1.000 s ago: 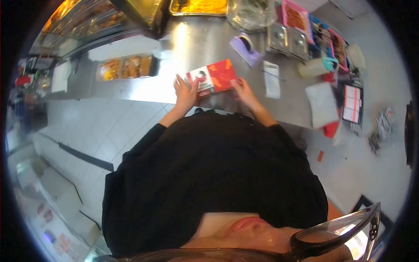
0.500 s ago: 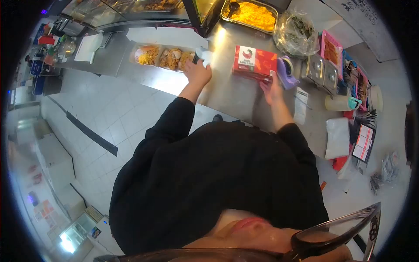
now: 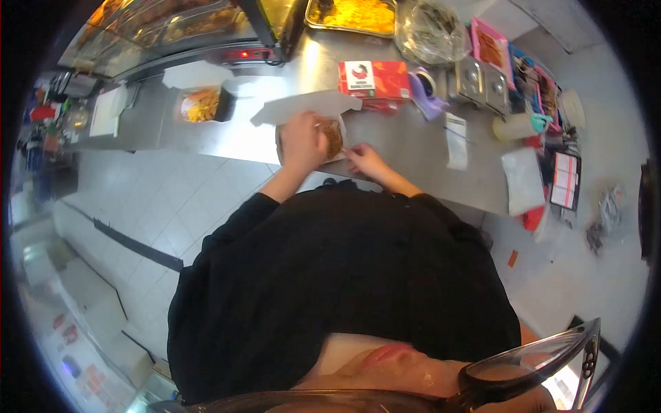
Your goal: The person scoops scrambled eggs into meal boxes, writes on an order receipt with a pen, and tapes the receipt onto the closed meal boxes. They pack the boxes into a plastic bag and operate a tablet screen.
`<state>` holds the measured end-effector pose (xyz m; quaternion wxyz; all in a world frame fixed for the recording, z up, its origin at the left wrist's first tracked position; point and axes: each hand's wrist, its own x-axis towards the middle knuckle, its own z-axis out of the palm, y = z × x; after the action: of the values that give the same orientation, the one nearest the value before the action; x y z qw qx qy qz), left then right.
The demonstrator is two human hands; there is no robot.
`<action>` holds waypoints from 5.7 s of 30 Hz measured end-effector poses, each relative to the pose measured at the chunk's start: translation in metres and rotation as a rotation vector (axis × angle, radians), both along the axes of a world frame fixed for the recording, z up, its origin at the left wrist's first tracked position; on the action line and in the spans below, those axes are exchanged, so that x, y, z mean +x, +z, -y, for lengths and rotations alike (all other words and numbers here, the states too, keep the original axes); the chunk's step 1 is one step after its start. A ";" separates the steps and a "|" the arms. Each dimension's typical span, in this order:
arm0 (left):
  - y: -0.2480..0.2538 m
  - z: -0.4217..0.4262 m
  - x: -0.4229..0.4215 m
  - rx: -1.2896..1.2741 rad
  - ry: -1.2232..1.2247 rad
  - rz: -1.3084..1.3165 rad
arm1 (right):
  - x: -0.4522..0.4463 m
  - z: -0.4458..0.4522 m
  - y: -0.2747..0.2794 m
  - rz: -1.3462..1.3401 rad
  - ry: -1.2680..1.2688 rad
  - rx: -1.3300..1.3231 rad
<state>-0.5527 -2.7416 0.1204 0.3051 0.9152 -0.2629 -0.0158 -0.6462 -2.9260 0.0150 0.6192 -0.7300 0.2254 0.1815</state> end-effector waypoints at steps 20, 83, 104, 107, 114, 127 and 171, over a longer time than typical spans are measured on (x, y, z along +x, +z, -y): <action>-0.090 -0.013 -0.021 -0.092 0.133 -0.263 | -0.014 0.044 0.049 0.241 -0.112 -0.792; -0.064 0.070 -0.060 0.239 -0.186 0.132 | 0.065 0.283 0.051 -0.037 0.048 -0.173; -0.067 0.076 -0.061 0.138 -0.037 0.049 | -0.045 0.065 0.005 0.160 0.048 0.182; -0.069 0.075 -0.061 0.065 -0.006 0.000 | -0.034 0.053 -0.001 -0.024 -0.081 0.008; -0.054 0.054 -0.053 0.164 -0.335 0.126 | -0.038 0.071 -0.019 0.381 0.039 -0.500; -0.084 -0.223 0.207 -0.013 1.276 0.076 | -0.009 0.068 -0.016 0.336 -0.199 -0.622; 0.063 -0.070 0.054 -0.492 -0.194 -0.704 | 0.022 0.071 0.146 0.678 -0.077 -0.243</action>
<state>-0.4990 -2.6718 0.1830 0.5818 0.7254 -0.2236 -0.2921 -0.6245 -2.9966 0.1615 0.5736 -0.8081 0.0546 -0.1225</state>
